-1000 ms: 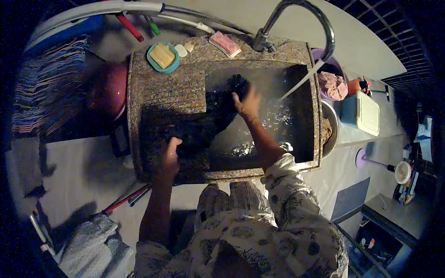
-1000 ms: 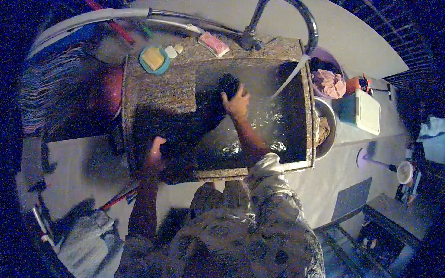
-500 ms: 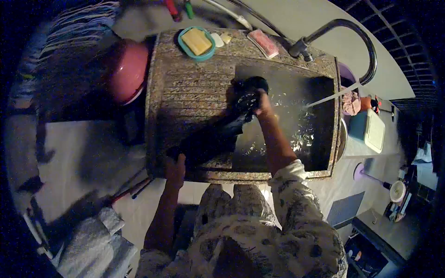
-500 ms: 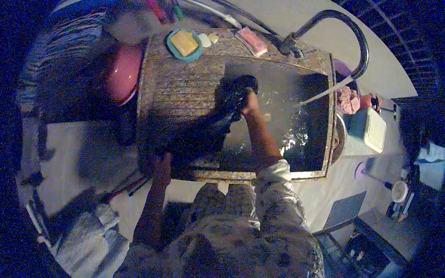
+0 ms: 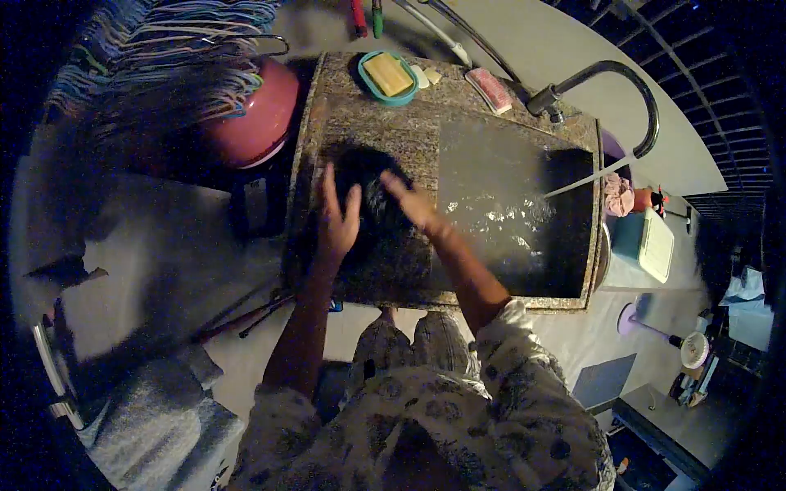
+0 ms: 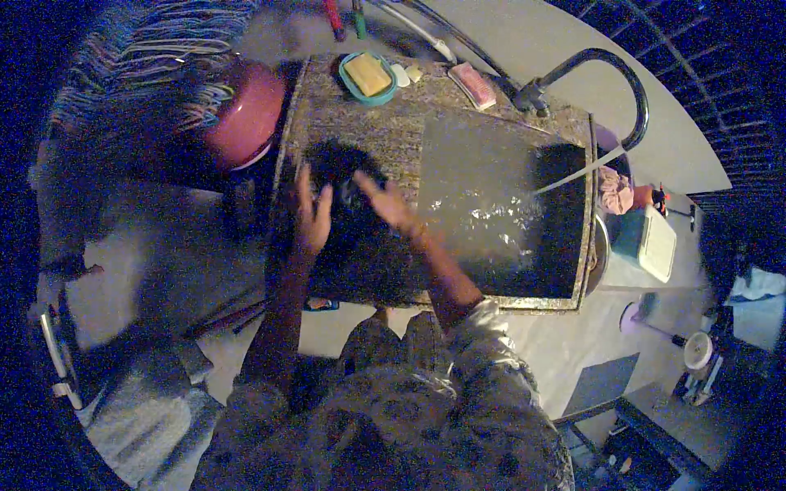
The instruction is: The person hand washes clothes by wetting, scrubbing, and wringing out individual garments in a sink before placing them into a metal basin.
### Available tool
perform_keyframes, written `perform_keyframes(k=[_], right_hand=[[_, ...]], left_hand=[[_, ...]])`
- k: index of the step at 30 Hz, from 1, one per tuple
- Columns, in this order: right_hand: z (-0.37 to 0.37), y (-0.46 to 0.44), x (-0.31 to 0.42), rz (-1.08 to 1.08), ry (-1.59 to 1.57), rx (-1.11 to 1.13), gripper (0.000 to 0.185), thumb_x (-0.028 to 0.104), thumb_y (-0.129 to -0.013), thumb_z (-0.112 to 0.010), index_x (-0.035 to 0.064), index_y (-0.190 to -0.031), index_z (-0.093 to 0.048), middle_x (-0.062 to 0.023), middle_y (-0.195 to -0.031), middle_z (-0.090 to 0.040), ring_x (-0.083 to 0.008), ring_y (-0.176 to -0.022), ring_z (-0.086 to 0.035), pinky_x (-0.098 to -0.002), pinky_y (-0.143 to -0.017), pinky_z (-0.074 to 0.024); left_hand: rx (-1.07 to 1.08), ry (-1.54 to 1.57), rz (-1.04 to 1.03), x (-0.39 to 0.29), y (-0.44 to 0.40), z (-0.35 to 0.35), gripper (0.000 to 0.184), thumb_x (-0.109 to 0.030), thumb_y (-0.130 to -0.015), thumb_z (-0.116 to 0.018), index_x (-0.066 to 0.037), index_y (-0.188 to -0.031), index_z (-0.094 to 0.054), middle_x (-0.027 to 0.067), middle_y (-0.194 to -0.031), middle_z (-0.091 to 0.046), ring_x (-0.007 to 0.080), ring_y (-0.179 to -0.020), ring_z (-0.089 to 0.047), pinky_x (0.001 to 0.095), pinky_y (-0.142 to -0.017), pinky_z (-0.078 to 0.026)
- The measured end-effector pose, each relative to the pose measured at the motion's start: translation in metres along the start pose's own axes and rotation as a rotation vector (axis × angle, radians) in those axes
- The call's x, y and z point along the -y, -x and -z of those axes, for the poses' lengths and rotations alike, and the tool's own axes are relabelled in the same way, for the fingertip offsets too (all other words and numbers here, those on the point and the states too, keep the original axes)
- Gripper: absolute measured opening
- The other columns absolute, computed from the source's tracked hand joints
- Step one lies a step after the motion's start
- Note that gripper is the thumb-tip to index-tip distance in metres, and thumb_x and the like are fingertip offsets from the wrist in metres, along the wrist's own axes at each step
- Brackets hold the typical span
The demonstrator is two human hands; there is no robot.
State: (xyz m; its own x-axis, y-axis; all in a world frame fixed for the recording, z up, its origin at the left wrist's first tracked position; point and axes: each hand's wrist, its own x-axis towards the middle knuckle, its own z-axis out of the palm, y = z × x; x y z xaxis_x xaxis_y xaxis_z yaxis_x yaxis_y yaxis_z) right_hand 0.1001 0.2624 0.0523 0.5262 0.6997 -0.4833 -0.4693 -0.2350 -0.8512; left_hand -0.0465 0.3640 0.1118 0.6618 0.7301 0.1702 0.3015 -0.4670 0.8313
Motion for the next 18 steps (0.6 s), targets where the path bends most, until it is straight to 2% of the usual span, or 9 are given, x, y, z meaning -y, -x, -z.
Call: perform_keyframes(k=[2, 3, 5, 8, 9, 12, 13, 16, 18], right_hand=[[-0.016, 0.027, -0.021, 0.405, 0.685, 0.018, 0.057, 0.036, -0.087, -0.068, -0.0024, -0.128, -0.056, -0.0285, -0.131, -0.056, -0.0405, -0.119, -0.056, -0.0421, -0.107, -0.0430], [-0.019, 0.042, -0.020, 0.461, 0.781, -0.025, 0.059, 0.034, -0.087, -0.068, -0.0028, -0.131, -0.053, -0.0291, -0.131, -0.055, -0.0412, -0.121, -0.054, -0.0432, -0.108, -0.0417], [-0.026, 0.081, -0.007, 0.562, 0.967, -0.110, 0.064, 0.029, -0.086, -0.069, -0.0036, -0.136, -0.048, -0.0302, -0.133, -0.052, -0.0425, -0.124, -0.051, -0.0452, -0.109, -0.0391], [-0.025, 0.106, -0.008, 0.704, 0.761, -0.411, 0.063, 0.026, -0.085, -0.068, -0.0010, -0.138, -0.047, -0.0285, -0.136, -0.048, -0.0433, -0.129, -0.044, -0.0500, -0.110, -0.0360], [-0.033, 0.105, 0.001, 0.674, 0.755, -0.495, 0.053, 0.030, -0.089, -0.062, 0.0025, -0.134, -0.052, -0.0251, -0.140, -0.045, -0.0422, -0.131, -0.042, -0.0569, -0.109, -0.0326], [-0.038, 0.050, -0.022, 0.611, 1.229, -0.502, 0.048, 0.032, -0.092, -0.058, 0.0050, -0.131, -0.055, -0.0199, -0.135, -0.049, -0.0418, -0.127, -0.044, -0.0545, -0.110, -0.0318], [-0.032, 0.023, -0.037, 0.599, 1.251, -0.505, 0.048, 0.038, -0.094, -0.052, 0.0070, -0.130, -0.056, -0.0180, -0.131, -0.053, -0.0409, -0.121, -0.048, -0.0561, -0.108, -0.0315], [-0.013, -0.047, -0.027, 0.726, 1.210, -0.478, 0.035, 0.032, -0.092, -0.052, 0.0044, -0.108, -0.067, -0.0225, -0.108, -0.065, -0.0415, -0.098, -0.061, -0.0508, -0.081, -0.0515], [-0.005, -0.065, -0.014, 0.353, 1.129, -0.330, 0.036, 0.035, -0.091, -0.054, 0.0032, -0.100, -0.069, -0.0258, -0.098, -0.067, -0.0436, -0.090, -0.063, -0.0498, -0.080, -0.0523]], left_hand=[[0.124, -0.167, 0.011, -0.003, -0.026, -0.018, 0.066, -0.030, -0.097, -0.059, -0.007, -0.152, -0.031, 0.0253, -0.152, -0.038, 0.0430, -0.139, -0.037, 0.0462, -0.116, -0.030], [0.127, -0.131, -0.096, 0.013, -0.031, -0.031, 0.063, -0.028, -0.097, -0.060, -0.009, -0.152, -0.034, 0.0217, -0.152, -0.040, 0.0443, -0.135, -0.042, 0.0473, -0.114, -0.033], [0.215, -0.113, -0.220, 0.044, -0.019, -0.043, 0.055, -0.023, -0.096, -0.058, -0.010, -0.147, -0.043, 0.0205, -0.148, -0.044, 0.0452, -0.131, -0.044, 0.0490, -0.111, -0.036], [0.195, -0.131, -0.227, 0.055, 0.026, -0.039, 0.049, -0.018, -0.095, -0.056, -0.010, -0.143, -0.048, 0.0210, -0.143, -0.048, 0.0440, -0.128, -0.047, 0.0493, -0.109, -0.038], [0.095, -0.325, -0.217, 0.050, 0.034, -0.045, 0.046, -0.020, -0.094, -0.056, -0.010, -0.139, -0.051, 0.0220, -0.139, -0.049, 0.0435, -0.125, -0.049, 0.0499, -0.108, -0.039], [0.155, -0.450, -0.019, 0.059, 0.024, -0.067, 0.042, -0.023, -0.095, -0.055, -0.010, -0.135, -0.054, 0.0221, -0.128, -0.056, 0.0430, -0.119, -0.053, 0.0506, -0.105, -0.041], [0.050, -0.487, -0.111, 0.075, 0.011, -0.080, 0.041, -0.026, -0.094, -0.056, -0.010, -0.132, -0.055, 0.0205, -0.116, -0.062, 0.0410, -0.111, -0.057, 0.0515, -0.098, -0.045], [0.198, -0.552, 0.006, 0.127, -0.032, -0.106, 0.036, -0.030, -0.090, -0.058, -0.006, -0.116, -0.064, 0.0208, -0.113, -0.064, 0.0389, -0.101, -0.062, 0.0516, -0.089, -0.049], [0.307, -0.453, 0.134, 0.103, -0.063, -0.094, 0.035, -0.029, -0.089, -0.059, -0.005, -0.114, -0.065, 0.0205, -0.113, -0.064, 0.0389, -0.103, -0.061, 0.0505, -0.089, -0.049]])
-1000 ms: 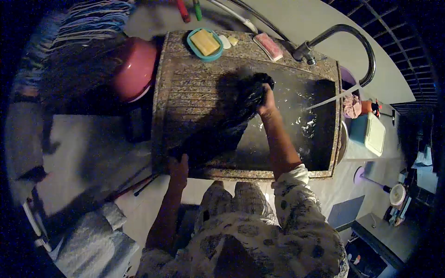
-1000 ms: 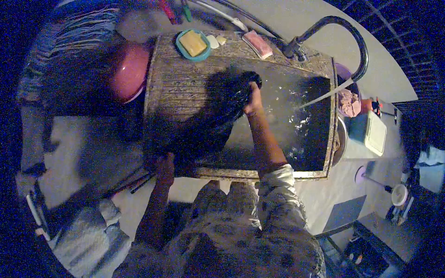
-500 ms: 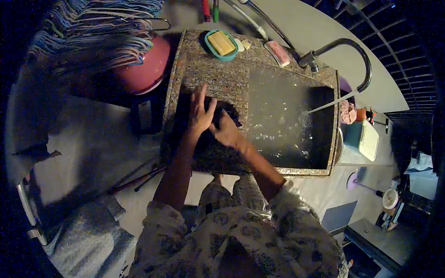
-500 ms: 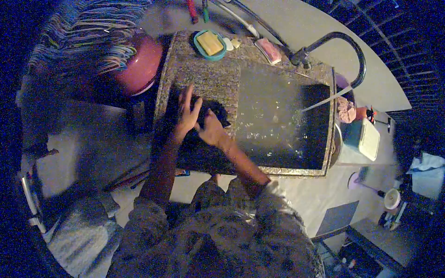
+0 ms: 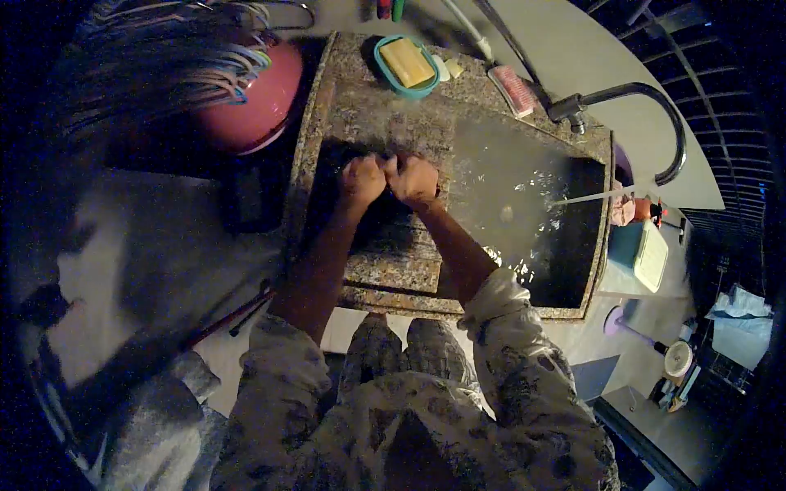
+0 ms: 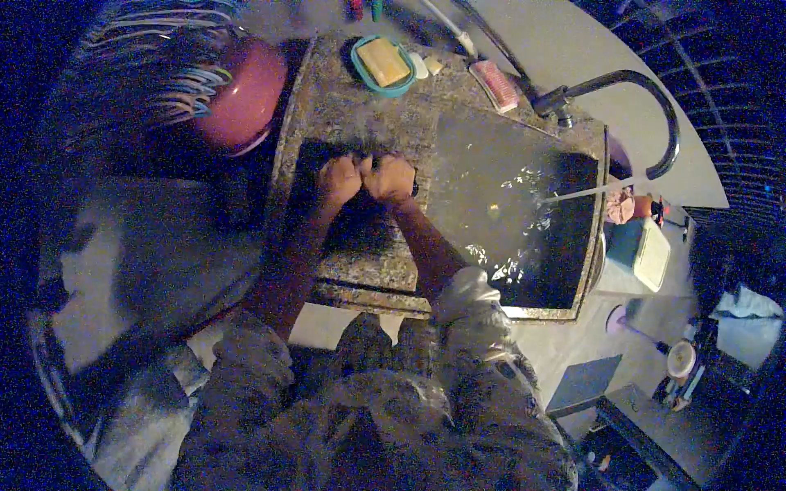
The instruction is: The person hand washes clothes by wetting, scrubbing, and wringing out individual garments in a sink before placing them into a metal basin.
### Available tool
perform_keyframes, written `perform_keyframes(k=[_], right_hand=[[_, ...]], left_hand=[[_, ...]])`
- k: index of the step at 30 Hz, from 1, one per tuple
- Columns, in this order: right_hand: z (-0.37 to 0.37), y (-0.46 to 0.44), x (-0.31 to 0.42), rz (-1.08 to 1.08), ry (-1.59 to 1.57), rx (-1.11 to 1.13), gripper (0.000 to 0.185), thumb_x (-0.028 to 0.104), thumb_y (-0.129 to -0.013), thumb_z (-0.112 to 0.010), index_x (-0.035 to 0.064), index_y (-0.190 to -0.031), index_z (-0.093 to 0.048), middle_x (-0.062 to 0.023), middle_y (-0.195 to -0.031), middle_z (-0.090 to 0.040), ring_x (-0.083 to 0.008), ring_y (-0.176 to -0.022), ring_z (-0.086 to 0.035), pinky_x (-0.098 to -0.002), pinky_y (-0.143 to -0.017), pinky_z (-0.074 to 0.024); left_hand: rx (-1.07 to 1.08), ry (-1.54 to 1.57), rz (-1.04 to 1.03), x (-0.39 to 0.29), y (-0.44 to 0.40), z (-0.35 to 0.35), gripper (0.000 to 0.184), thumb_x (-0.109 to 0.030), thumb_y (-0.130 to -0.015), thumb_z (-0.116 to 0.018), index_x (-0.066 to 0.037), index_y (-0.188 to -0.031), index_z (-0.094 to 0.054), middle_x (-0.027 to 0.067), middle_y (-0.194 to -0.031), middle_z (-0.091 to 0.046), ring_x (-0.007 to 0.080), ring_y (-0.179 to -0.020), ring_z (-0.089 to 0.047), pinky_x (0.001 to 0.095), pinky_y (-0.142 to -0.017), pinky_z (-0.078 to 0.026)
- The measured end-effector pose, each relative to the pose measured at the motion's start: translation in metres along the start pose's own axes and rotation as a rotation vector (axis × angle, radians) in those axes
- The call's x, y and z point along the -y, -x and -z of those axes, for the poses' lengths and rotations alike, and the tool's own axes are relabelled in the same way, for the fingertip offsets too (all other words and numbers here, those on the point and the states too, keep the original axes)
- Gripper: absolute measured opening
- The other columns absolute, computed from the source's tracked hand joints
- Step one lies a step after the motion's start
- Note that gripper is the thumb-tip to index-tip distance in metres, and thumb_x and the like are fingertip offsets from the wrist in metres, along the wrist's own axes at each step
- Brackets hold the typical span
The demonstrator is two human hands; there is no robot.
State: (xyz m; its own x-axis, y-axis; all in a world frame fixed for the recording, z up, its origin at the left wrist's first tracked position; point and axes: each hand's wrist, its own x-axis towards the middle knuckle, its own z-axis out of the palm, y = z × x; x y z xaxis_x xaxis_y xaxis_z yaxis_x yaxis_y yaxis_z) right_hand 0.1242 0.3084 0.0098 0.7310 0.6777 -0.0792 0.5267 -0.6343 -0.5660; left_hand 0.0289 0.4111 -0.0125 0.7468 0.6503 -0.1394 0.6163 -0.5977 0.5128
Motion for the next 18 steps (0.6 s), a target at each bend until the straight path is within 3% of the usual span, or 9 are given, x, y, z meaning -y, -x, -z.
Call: perform_keyframes(k=[1, 4, 8, 11, 12, 14, 15, 17, 18], right_hand=[[0.027, 0.000, 0.017, -0.165, -0.017, 0.082, 0.033, 0.031, -0.092, -0.055, 0.0019, -0.100, -0.069, -0.0278, -0.095, -0.066, -0.0438, -0.092, -0.063, -0.0502, -0.083, -0.0512], [0.068, 0.083, 0.034, 0.215, -0.119, -0.234, 0.028, 0.018, -0.094, -0.057, 0.0038, -0.117, -0.063, -0.0262, -0.119, -0.059, -0.0458, -0.107, -0.057, -0.0494, -0.093, -0.0463], [0.053, 0.154, 0.033, 0.269, 0.085, -0.184, 0.044, 0.027, -0.091, -0.057, 0.0103, -0.132, -0.054, -0.0162, -0.133, -0.054, -0.0368, -0.126, -0.048, -0.0587, -0.103, -0.0378], [0.000, 0.111, 0.011, 0.263, 0.173, -0.189, 0.033, 0.021, -0.089, -0.055, 0.0026, -0.115, -0.064, -0.0191, -0.115, -0.063, -0.0374, -0.108, -0.057, -0.0531, -0.099, -0.0406], [-0.011, 0.089, 0.004, 0.265, 0.143, -0.277, 0.028, 0.023, -0.089, -0.053, 0.0020, -0.100, -0.068, -0.0186, -0.104, -0.067, -0.0385, -0.104, -0.059, -0.0542, -0.098, -0.0405], [0.002, 0.036, 0.011, 0.141, 0.145, -0.091, 0.031, 0.028, -0.093, -0.049, 0.0026, -0.095, -0.068, -0.0242, -0.091, -0.068, -0.0422, -0.081, -0.064, -0.0512, -0.075, -0.0521], [0.009, 0.019, 0.018, 0.016, 0.155, 0.041, 0.033, 0.030, -0.095, -0.049, 0.0035, -0.097, -0.068, -0.0243, -0.085, -0.067, -0.0434, -0.069, -0.063, -0.0502, -0.066, -0.0532], [0.015, 0.036, 0.020, 0.091, 0.043, -0.104, 0.032, 0.029, -0.096, -0.048, 0.0042, -0.102, -0.067, -0.0246, -0.094, -0.067, -0.0431, -0.081, -0.063, -0.0506, -0.073, -0.0523], [0.020, 0.045, 0.018, 0.136, -0.010, -0.183, 0.031, 0.029, -0.097, -0.048, 0.0046, -0.104, -0.066, -0.0248, -0.098, -0.067, -0.0429, -0.087, -0.064, -0.0509, -0.077, -0.0518]], left_hand=[[0.071, 0.050, 0.038, -0.010, -0.004, 0.020, 0.035, -0.028, -0.088, -0.060, -0.005, -0.113, -0.066, 0.0203, -0.113, -0.064, 0.0389, -0.103, -0.061, 0.0500, -0.090, -0.049], [-0.257, 0.325, -0.463, -0.019, 0.076, 0.065, 0.032, -0.025, -0.087, -0.063, -0.006, -0.112, -0.067, 0.0182, -0.115, -0.063, 0.0378, -0.106, -0.059, 0.0502, -0.092, -0.047], [-0.425, -0.026, -0.402, -0.053, 0.140, 0.106, 0.029, -0.025, -0.085, -0.065, -0.008, -0.109, -0.067, 0.0155, -0.115, -0.062, 0.0372, -0.108, -0.057, 0.0512, -0.095, -0.044], [-0.390, -0.060, -0.196, -0.022, 0.108, 0.033, 0.030, -0.029, -0.089, -0.060, -0.010, -0.112, -0.066, 0.0158, -0.115, -0.062, 0.0380, -0.105, -0.056, 0.0520, -0.094, -0.044], [-0.163, -0.335, -0.210, -0.011, 0.086, 0.022, 0.030, -0.032, -0.092, -0.056, -0.009, -0.109, -0.066, 0.0159, -0.113, -0.063, 0.0371, -0.102, -0.057, 0.0503, -0.091, -0.046], [-0.907, -0.835, -0.533, 0.024, 0.038, -0.026, 0.030, -0.032, -0.093, -0.055, -0.007, -0.107, -0.066, 0.0156, -0.111, -0.063, 0.0351, -0.102, -0.058, 0.0476, -0.088, -0.048], [-0.651, -0.581, -0.357, 0.018, 0.023, -0.020, 0.032, -0.032, -0.094, -0.056, -0.007, -0.110, -0.065, 0.0160, -0.113, -0.062, 0.0352, -0.103, -0.058, 0.0471, -0.088, -0.048], [-0.116, -0.078, -0.025, 0.002, 0.016, 0.010, 0.035, -0.033, -0.094, -0.058, -0.007, -0.117, -0.064, 0.0169, -0.115, -0.061, 0.0356, -0.104, -0.057, 0.0461, -0.088, -0.049], [-0.177, 0.104, -0.123, -0.005, 0.028, 0.028, 0.039, -0.033, -0.093, -0.059, -0.007, -0.121, -0.062, 0.0180, -0.117, -0.060, 0.0364, -0.106, -0.057, 0.0461, -0.089, -0.049]])
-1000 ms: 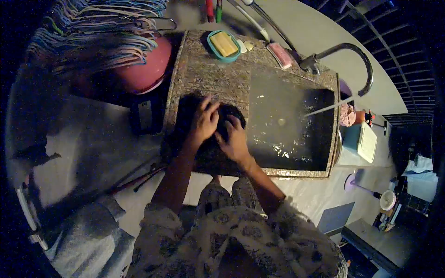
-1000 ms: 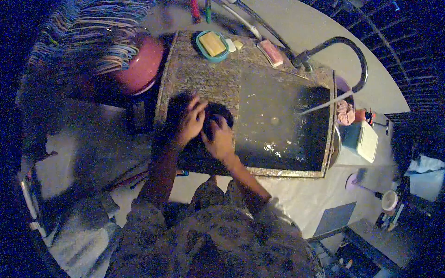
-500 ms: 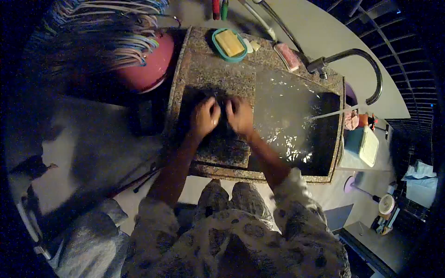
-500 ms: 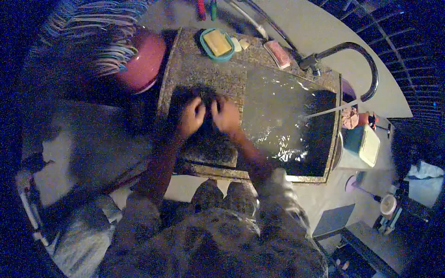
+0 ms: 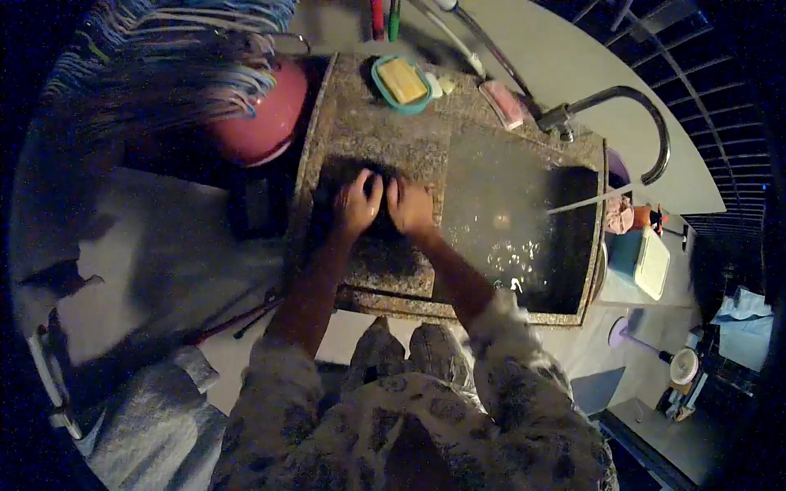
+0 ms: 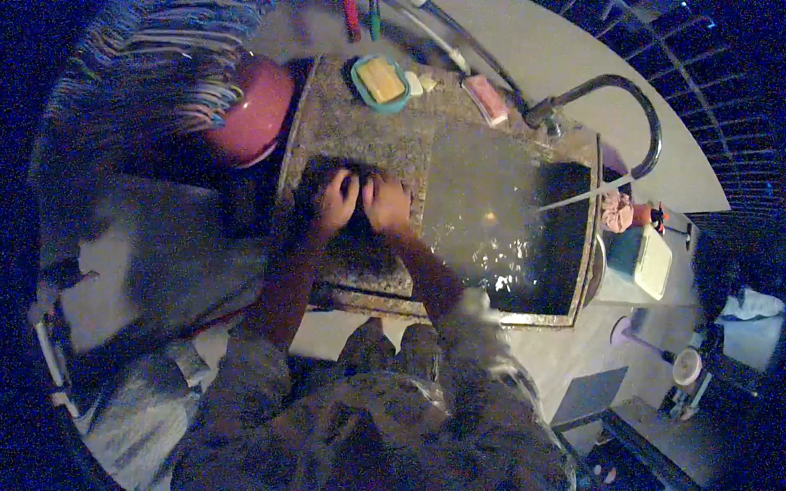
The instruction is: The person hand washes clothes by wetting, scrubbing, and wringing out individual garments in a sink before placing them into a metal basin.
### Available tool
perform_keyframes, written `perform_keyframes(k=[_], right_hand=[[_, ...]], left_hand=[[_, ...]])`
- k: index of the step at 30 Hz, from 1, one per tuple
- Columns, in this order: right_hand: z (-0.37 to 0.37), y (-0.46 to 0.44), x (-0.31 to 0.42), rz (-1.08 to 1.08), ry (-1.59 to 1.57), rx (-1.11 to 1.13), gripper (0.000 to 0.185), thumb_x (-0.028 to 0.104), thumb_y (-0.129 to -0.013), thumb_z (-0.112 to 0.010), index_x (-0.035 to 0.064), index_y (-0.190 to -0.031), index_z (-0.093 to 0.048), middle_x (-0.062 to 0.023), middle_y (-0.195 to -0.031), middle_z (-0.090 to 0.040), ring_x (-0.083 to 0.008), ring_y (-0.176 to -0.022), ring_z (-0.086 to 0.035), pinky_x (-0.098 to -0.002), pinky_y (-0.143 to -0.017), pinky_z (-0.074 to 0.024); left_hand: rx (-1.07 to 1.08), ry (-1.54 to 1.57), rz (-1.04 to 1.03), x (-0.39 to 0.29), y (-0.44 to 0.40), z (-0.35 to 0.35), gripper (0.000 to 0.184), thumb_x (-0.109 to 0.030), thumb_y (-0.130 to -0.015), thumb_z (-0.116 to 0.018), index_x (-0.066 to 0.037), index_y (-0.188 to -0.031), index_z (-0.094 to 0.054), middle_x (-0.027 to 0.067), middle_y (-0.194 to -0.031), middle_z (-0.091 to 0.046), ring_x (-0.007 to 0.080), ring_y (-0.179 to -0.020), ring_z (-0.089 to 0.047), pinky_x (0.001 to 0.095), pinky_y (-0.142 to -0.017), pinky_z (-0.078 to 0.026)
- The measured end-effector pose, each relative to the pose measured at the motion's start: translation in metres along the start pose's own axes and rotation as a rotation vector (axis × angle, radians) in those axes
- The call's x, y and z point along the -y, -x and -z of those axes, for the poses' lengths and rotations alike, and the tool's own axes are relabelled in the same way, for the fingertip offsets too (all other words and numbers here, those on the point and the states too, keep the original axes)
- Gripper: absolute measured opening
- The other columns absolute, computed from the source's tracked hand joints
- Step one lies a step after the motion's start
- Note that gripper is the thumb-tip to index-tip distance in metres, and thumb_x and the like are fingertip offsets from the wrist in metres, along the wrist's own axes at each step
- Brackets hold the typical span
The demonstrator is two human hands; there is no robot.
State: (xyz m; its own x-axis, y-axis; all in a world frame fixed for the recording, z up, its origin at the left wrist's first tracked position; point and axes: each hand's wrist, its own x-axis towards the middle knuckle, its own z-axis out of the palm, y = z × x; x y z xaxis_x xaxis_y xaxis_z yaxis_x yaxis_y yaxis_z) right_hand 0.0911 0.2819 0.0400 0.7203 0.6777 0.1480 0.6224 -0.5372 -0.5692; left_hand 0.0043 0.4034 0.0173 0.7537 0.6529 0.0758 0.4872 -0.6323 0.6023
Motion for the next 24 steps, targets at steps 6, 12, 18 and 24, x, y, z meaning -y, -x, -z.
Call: perform_keyframes(k=[6, 12, 18, 24], right_hand=[[0.076, 0.116, 0.032, 0.234, 0.121, 0.130, 0.046, 0.020, -0.089, -0.058, 0.0099, -0.134, -0.056, -0.0177, -0.140, -0.049, -0.0391, -0.130, -0.044, -0.0592, -0.108, -0.0335], [-0.019, 0.003, 0.005, 0.010, 0.242, 0.242, 0.031, 0.032, -0.089, -0.053, 0.0056, -0.095, -0.068, -0.0182, -0.096, -0.070, -0.0388, -0.095, -0.065, -0.0576, -0.082, -0.0463], [0.025, 0.062, 0.012, 0.161, 0.022, 0.052, 0.050, 0.028, -0.090, -0.058, 0.0120, -0.136, -0.052, -0.0151, -0.146, -0.044, -0.0398, -0.136, -0.037, -0.0613, -0.100, -0.0385], [0.052, 0.098, 0.025, 0.208, 0.101, 0.240, 0.051, 0.030, -0.087, -0.063, 0.0084, -0.132, -0.055, -0.0186, -0.139, -0.046, -0.0409, -0.134, -0.038, -0.0656, -0.100, -0.0357]], left_hand=[[-0.162, -0.219, -0.209, -0.047, 0.115, 0.079, 0.051, -0.032, -0.089, -0.066, -0.002, -0.130, -0.057, 0.0255, -0.124, -0.057, 0.0383, -0.112, -0.056, 0.0446, -0.097, -0.046], [-0.088, -0.292, 0.057, 0.040, 0.025, -0.049, 0.033, -0.027, -0.089, -0.064, 0.003, -0.101, -0.068, 0.0259, -0.119, -0.060, 0.0391, -0.109, -0.058, 0.0499, -0.096, -0.045], [-0.222, -0.162, -0.311, -0.028, 0.074, 0.053, 0.035, -0.029, -0.087, -0.068, 0.000, -0.104, -0.067, 0.0234, -0.127, -0.057, 0.0400, -0.116, -0.054, 0.0501, -0.101, -0.042], [-0.109, -0.196, 0.004, -0.049, 0.118, 0.067, 0.043, -0.037, -0.091, -0.063, -0.001, -0.115, -0.065, 0.0242, -0.127, -0.056, 0.0428, -0.123, -0.050, 0.0516, -0.105, -0.039]])
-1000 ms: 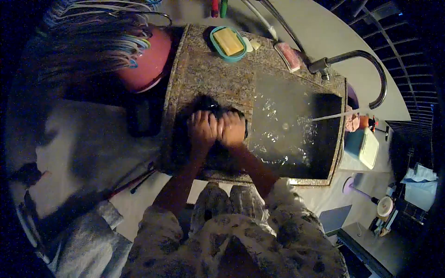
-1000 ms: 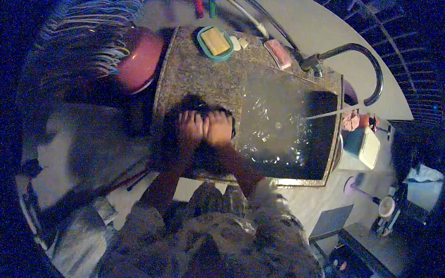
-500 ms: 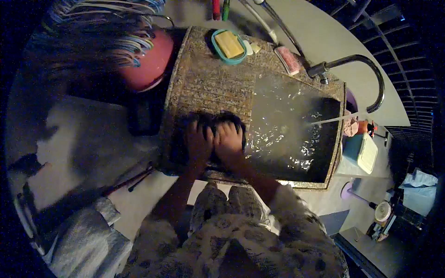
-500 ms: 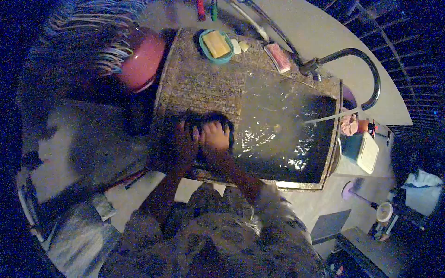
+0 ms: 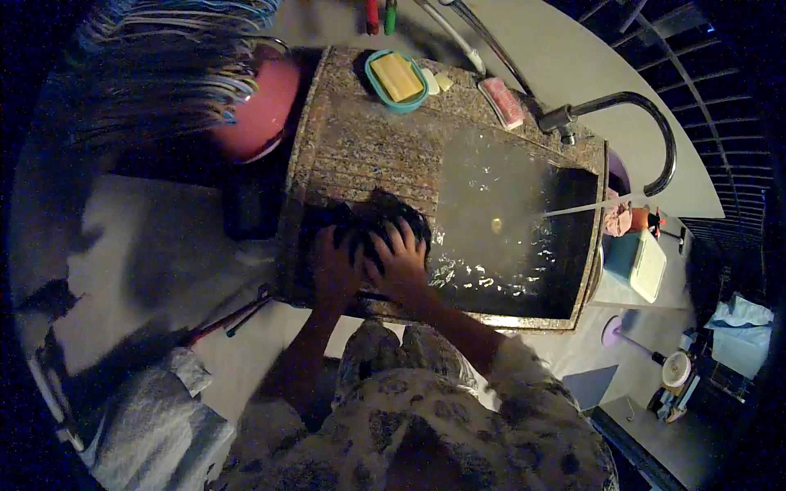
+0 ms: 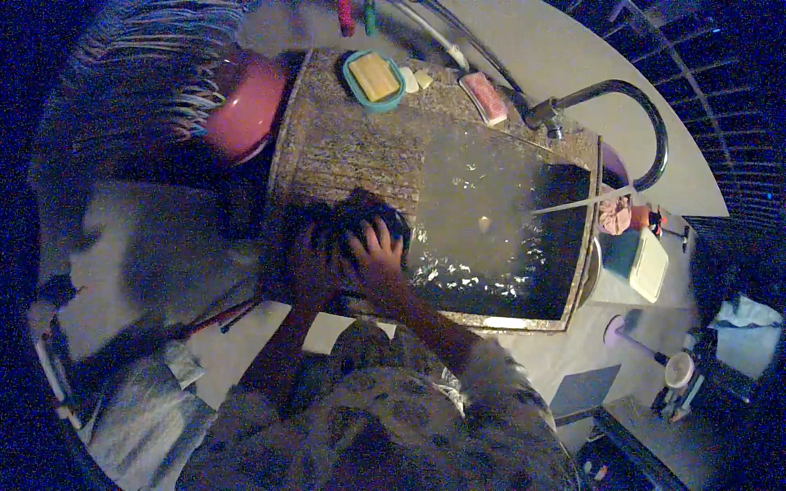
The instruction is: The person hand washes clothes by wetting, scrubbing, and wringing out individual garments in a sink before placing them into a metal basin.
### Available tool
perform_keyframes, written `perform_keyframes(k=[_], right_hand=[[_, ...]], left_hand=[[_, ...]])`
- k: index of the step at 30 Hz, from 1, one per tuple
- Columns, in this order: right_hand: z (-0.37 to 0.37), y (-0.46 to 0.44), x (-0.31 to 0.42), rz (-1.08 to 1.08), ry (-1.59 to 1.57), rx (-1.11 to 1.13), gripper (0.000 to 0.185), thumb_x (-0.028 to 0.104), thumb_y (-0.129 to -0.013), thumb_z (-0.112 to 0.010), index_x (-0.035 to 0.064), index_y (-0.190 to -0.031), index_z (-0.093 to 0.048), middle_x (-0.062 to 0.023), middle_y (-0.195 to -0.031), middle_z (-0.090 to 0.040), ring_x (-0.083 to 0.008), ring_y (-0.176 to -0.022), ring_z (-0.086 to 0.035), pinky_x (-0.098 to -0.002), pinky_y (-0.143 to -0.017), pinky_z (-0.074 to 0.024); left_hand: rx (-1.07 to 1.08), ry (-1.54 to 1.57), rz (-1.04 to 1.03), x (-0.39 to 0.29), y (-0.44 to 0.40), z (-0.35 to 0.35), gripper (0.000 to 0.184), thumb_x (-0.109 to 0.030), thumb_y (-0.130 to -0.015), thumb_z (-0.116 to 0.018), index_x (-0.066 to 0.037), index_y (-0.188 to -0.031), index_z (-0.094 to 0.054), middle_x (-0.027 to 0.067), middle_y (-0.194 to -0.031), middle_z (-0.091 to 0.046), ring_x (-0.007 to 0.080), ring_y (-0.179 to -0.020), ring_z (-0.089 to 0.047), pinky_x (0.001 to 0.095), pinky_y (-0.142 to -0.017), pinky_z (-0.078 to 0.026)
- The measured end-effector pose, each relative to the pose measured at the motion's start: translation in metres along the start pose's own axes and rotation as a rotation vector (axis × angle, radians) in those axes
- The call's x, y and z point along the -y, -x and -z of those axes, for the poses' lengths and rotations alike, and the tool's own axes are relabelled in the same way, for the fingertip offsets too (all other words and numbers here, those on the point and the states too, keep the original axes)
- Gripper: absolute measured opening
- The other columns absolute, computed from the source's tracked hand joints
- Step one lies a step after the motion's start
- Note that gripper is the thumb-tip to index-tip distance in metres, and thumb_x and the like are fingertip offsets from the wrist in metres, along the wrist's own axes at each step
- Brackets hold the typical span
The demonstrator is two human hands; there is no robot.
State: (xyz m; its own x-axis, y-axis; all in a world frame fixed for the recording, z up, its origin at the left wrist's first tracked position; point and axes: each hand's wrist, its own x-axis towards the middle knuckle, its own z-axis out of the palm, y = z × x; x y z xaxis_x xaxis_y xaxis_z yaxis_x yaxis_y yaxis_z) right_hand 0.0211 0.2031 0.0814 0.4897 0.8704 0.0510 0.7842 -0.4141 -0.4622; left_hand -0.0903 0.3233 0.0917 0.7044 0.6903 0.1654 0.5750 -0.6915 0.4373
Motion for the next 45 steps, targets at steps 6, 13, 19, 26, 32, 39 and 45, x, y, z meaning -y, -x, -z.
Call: perform_keyframes(k=[6, 13, 19, 26, 32, 39, 45], right_hand=[[-0.048, -0.109, -0.034, -0.069, 0.046, -0.154, 0.032, 0.031, -0.089, -0.055, 0.0048, -0.102, -0.067, -0.0158, -0.106, -0.068, -0.0347, -0.109, -0.059, -0.0600, -0.091, -0.0412], [-0.110, -0.110, -0.163, -0.698, -1.147, -0.326, 0.057, 0.046, -0.105, -0.037, -0.0020, -0.127, -0.058, -0.0186, -0.123, -0.065, -0.0325, -0.111, -0.063, -0.0406, -0.097, -0.0490], [-0.009, -0.012, -0.278, -0.805, -1.487, -0.144, 0.062, 0.048, -0.106, -0.034, -0.0026, -0.139, -0.049, -0.0161, -0.129, -0.062, -0.0246, -0.115, -0.059, -0.0405, -0.106, -0.0439], [0.018, 0.016, -0.218, -0.660, -0.163, -0.355, 0.077, 0.042, -0.095, -0.062, 0.0098, -0.155, -0.025, -0.0231, -0.148, -0.039, -0.0424, -0.133, -0.043, -0.0483, -0.111, -0.0373], [-0.021, 0.005, -0.251, -0.507, 0.069, -0.123, 0.066, 0.032, -0.088, -0.063, 0.0148, -0.148, -0.040, -0.0223, -0.141, -0.045, -0.0437, -0.126, -0.046, -0.0563, -0.100, -0.0420], [-0.180, 0.019, -0.399, -0.202, 0.241, -0.122, 0.044, 0.032, -0.092, -0.051, 0.0070, -0.127, -0.060, -0.0250, -0.111, -0.066, -0.0413, -0.098, -0.063, -0.0469, -0.093, -0.0488], [-0.023, -0.036, -0.355, -1.120, -0.267, 0.226, 0.045, 0.033, -0.091, -0.052, 0.0077, -0.128, -0.060, -0.0252, -0.114, -0.065, -0.0423, -0.105, -0.061, -0.0462, -0.097, -0.0474]], left_hand=[[0.081, 0.011, 0.270, 0.035, -0.088, -0.085, 0.042, -0.040, -0.095, -0.059, -0.004, -0.117, -0.063, 0.0204, -0.099, -0.070, 0.0436, -0.095, -0.064, 0.0531, -0.087, -0.050], [-0.062, 0.217, -0.067, 0.011, -0.066, -0.061, 0.038, -0.035, -0.093, -0.065, -0.010, -0.121, -0.059, 0.0249, -0.100, -0.068, 0.0435, -0.087, -0.066, 0.0499, -0.077, -0.053], [0.274, 0.456, -0.245, -0.088, -0.056, -0.118, 0.033, -0.031, -0.085, -0.071, -0.008, -0.107, -0.063, 0.0195, -0.114, -0.062, 0.0364, -0.110, -0.058, 0.0436, -0.091, -0.048], [0.095, -0.426, -0.529, -0.140, -0.050, -0.216, 0.012, -0.020, -0.086, -0.059, -0.012, -0.095, -0.064, 0.0053, -0.098, -0.061, 0.0237, -0.103, -0.059, 0.0369, -0.096, -0.042], [0.163, -0.416, -0.276, -0.113, -0.021, -0.317, 0.006, -0.017, -0.087, -0.056, -0.016, -0.092, -0.060, 0.0002, -0.084, -0.056, 0.0175, -0.081, -0.060, 0.0346, -0.062, -0.048], [0.445, -0.045, -0.074, -0.108, -0.019, -0.349, 0.009, -0.018, -0.085, -0.054, -0.015, -0.091, -0.060, -0.0004, -0.085, -0.056, 0.0164, -0.081, -0.058, 0.0330, -0.065, -0.048], [0.521, 0.346, 0.080, -0.105, -0.041, -0.329, 0.011, -0.018, -0.083, -0.052, -0.013, -0.090, -0.059, -0.0008, -0.085, -0.055, 0.0154, -0.081, -0.056, 0.0316, -0.068, -0.047]])
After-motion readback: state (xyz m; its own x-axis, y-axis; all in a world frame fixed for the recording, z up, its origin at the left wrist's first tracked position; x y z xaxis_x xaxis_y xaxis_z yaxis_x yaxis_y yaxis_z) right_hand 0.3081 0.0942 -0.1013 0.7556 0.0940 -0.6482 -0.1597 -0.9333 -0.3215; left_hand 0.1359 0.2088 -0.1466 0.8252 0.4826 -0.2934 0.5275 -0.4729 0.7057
